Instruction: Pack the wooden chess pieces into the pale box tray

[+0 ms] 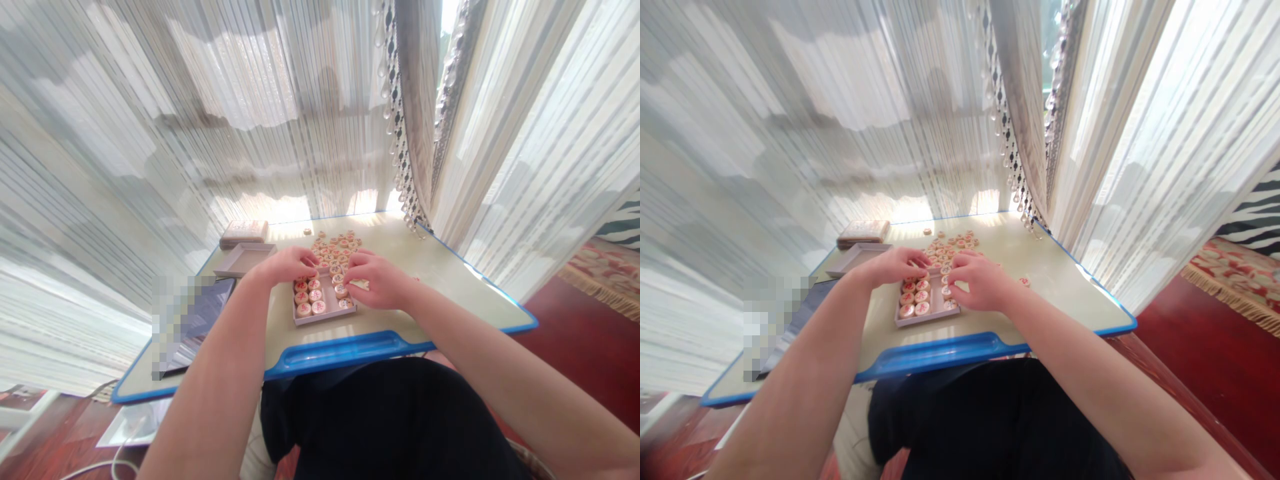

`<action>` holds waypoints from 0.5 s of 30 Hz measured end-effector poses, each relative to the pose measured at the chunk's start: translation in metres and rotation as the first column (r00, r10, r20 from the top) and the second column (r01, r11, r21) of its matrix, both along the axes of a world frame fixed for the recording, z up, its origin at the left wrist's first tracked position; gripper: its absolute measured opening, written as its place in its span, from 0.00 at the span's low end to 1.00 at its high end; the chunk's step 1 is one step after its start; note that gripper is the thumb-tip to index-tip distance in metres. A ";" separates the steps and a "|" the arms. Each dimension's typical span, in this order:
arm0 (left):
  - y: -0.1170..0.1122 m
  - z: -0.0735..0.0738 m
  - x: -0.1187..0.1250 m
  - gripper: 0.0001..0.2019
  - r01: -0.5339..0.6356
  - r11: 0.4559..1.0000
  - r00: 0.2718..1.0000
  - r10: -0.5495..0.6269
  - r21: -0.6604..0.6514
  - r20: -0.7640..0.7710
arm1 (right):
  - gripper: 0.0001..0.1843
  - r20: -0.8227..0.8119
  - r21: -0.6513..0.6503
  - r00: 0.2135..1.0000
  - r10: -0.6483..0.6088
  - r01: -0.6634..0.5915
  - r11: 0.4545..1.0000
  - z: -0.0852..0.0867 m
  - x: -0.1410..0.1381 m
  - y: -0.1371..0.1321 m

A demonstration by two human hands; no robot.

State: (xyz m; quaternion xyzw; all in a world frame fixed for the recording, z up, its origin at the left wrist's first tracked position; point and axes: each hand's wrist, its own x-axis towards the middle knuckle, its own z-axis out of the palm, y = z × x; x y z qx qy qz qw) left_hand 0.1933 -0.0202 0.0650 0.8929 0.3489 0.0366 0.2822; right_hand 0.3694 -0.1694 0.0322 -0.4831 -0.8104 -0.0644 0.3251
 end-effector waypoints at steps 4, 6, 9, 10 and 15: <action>0.000 0.000 0.000 0.21 -0.009 1.000 1.000 0.009 0.004 0.009 | 0.07 -0.002 0.001 1.000 -0.018 0.018 1.000 -0.001 0.002 0.001; 0.000 0.001 0.000 0.19 -0.024 0.999 1.000 0.024 0.034 0.017 | 0.07 -0.007 0.010 1.000 -0.025 0.025 1.000 -0.001 0.002 0.002; 0.000 0.001 0.003 0.15 -0.071 0.991 0.997 0.068 0.113 0.031 | 0.08 -0.013 0.003 0.997 -0.070 0.070 0.998 -0.002 0.004 0.004; 0.000 0.000 0.004 0.15 -0.082 0.986 0.996 0.077 0.142 0.040 | 0.08 -0.015 -0.011 0.992 -0.125 0.125 0.992 -0.002 0.005 0.005; 0.002 -0.010 0.013 0.17 -0.175 0.923 0.981 0.136 0.341 0.137 | 0.27 0.055 -0.213 0.766 -0.641 0.636 0.742 -0.006 0.014 0.012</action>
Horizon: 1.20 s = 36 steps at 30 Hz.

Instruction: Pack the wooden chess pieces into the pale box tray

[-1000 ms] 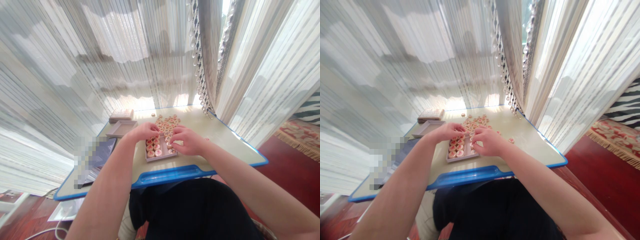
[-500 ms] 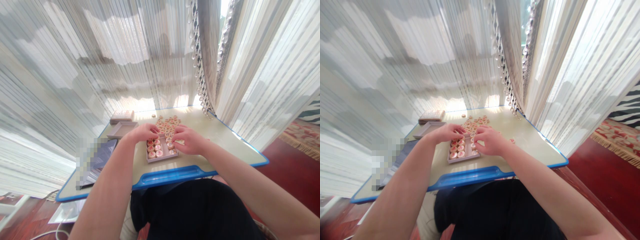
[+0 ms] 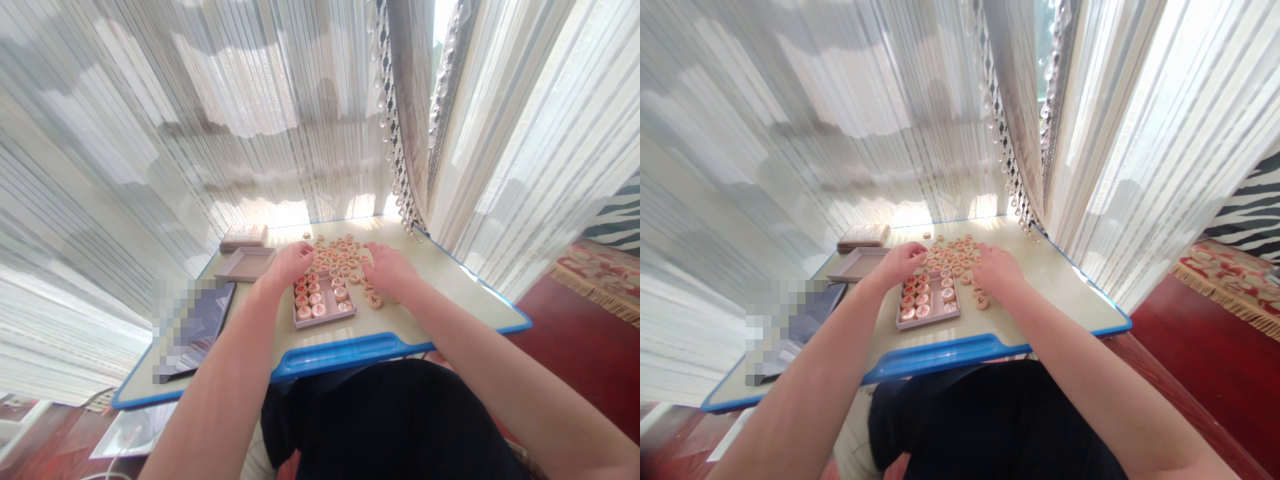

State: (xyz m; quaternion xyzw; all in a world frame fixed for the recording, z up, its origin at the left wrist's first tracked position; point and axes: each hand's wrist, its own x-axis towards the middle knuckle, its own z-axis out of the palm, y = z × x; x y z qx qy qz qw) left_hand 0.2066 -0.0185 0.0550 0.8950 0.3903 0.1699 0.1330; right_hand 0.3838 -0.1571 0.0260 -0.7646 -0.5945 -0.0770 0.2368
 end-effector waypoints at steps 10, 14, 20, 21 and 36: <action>0.002 -0.008 0.002 0.18 -0.042 0.990 0.992 0.057 0.134 -0.114 | 0.20 -0.012 -0.267 0.994 -0.111 0.104 0.958 -0.003 0.003 0.005; 0.002 -0.008 0.002 0.17 -0.043 0.987 0.995 0.057 0.152 -0.087 | 0.18 -0.026 -0.253 0.993 -0.117 0.106 0.962 0.000 0.002 0.005; 0.008 -0.009 0.002 0.17 -0.106 0.982 0.992 0.094 0.158 0.081 | 0.17 -0.032 -0.231 0.988 -0.151 0.139 0.963 0.001 0.003 0.006; 0.009 -0.009 0.002 0.17 -0.120 0.981 0.988 0.103 0.155 0.112 | 0.16 -0.022 -0.226 0.990 -0.141 0.133 0.965 0.000 0.004 0.006; 0.011 -0.015 0.001 0.18 -0.091 0.983 0.991 0.073 0.160 0.115 | 0.13 0.054 -0.146 0.998 -0.045 0.052 0.988 -0.005 0.004 0.009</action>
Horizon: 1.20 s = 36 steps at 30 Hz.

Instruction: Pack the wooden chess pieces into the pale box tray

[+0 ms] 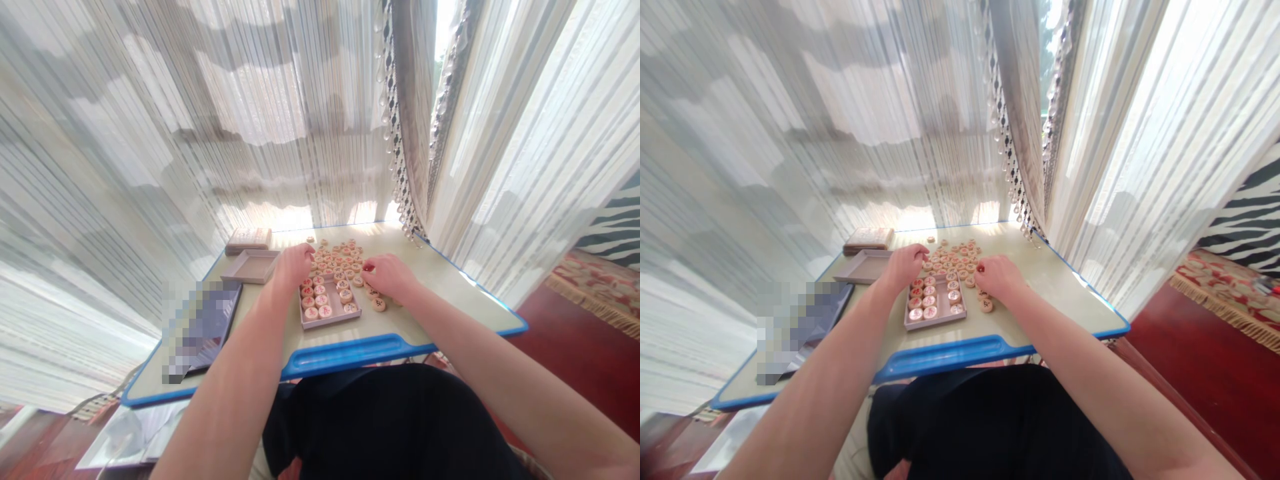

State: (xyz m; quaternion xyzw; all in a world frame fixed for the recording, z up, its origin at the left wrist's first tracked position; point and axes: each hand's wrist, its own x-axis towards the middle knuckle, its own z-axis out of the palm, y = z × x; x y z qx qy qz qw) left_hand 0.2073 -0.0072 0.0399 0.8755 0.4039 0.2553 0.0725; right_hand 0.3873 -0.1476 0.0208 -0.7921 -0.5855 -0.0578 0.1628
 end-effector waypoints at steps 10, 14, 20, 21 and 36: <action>-0.004 0.003 0.001 0.18 0.018 1.000 0.997 -0.019 -0.012 -0.077 | 0.19 -0.133 0.094 0.989 -0.060 0.073 0.993 0.003 0.003 0.000; -0.005 0.001 0.001 0.18 0.004 1.000 0.992 -0.004 -0.002 -0.123 | 0.20 -0.081 0.071 0.996 -0.048 0.054 0.996 0.001 0.003 0.002; -0.005 0.000 0.001 0.21 -0.003 1.000 0.980 0.003 0.003 -0.201 | 0.16 -0.057 0.026 0.998 0.030 -0.029 0.999 -0.002 0.001 0.003; -0.005 0.001 0.000 0.21 -0.008 1.000 0.977 0.009 0.009 -0.211 | 0.16 -0.047 0.029 0.998 0.034 -0.033 0.999 -0.002 0.002 0.003; -0.003 0.003 -0.002 0.25 -0.010 0.996 0.986 -0.004 -0.087 -0.164 | 0.18 -0.028 -0.053 0.988 0.153 -0.154 0.987 -0.003 -0.001 0.004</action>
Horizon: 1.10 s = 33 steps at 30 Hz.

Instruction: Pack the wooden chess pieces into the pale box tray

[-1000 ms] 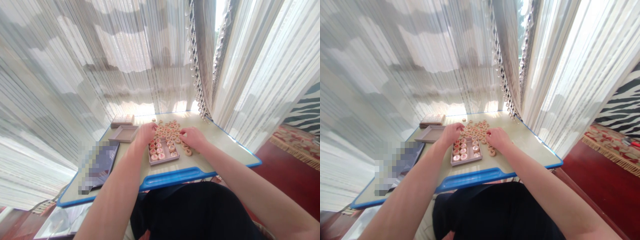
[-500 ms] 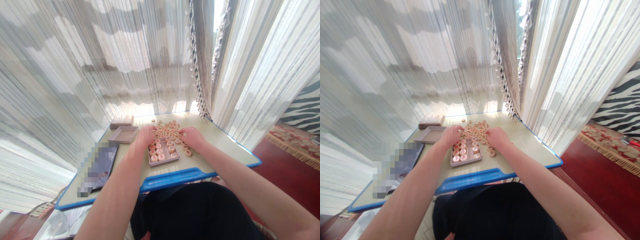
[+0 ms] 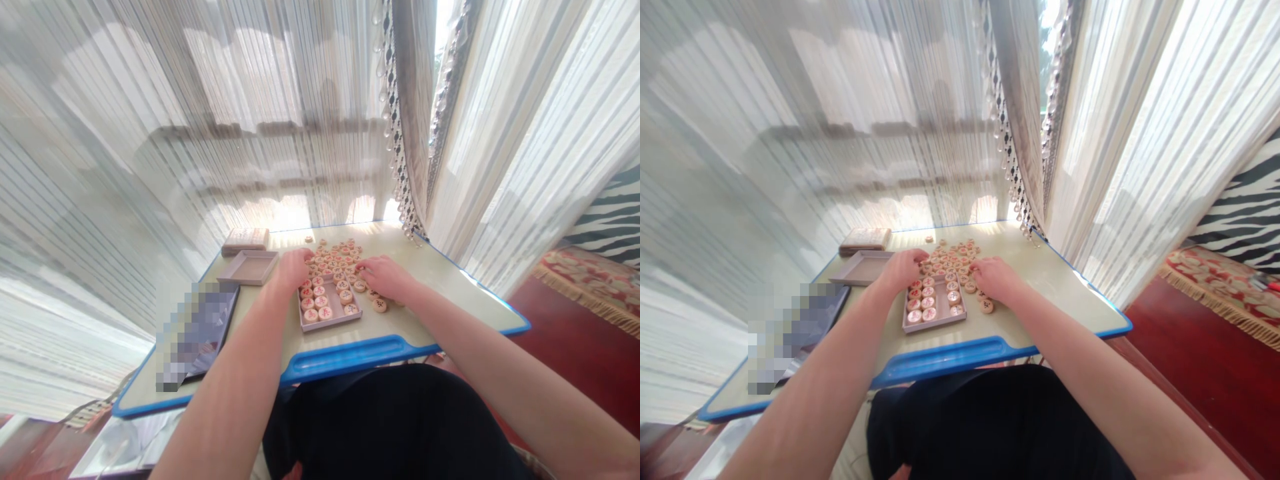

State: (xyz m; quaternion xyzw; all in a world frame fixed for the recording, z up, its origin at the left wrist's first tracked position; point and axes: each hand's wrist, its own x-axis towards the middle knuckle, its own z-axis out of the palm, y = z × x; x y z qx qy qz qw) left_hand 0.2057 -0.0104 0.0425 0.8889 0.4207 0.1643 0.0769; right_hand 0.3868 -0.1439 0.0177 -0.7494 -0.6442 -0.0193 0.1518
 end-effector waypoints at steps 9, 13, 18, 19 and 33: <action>0.002 0.002 -0.002 0.24 -0.069 0.996 0.993 0.064 0.051 0.103 | 0.18 -0.041 0.001 0.999 -0.027 0.027 1.000 0.000 0.000 -0.002; 0.004 -0.001 0.000 0.21 -0.048 0.999 0.997 0.047 -0.017 -0.056 | 0.17 -0.026 -0.005 0.999 -0.024 0.024 1.000 0.002 -0.002 -0.003; 0.001 0.000 0.002 0.22 -0.040 0.997 0.994 0.034 -0.061 -0.101 | 0.18 -0.026 -0.021 0.999 -0.018 0.018 1.000 0.001 -0.003 -0.002; 0.000 0.001 0.002 0.23 -0.043 0.996 0.996 0.036 -0.076 -0.085 | 0.18 -0.031 -0.020 0.999 -0.015 0.014 1.000 0.001 -0.003 -0.002; 0.001 -0.001 0.004 0.19 -0.007 0.998 0.995 0.000 -0.063 -0.105 | 0.13 -0.173 0.128 0.982 -0.076 0.099 0.987 0.007 0.000 -0.006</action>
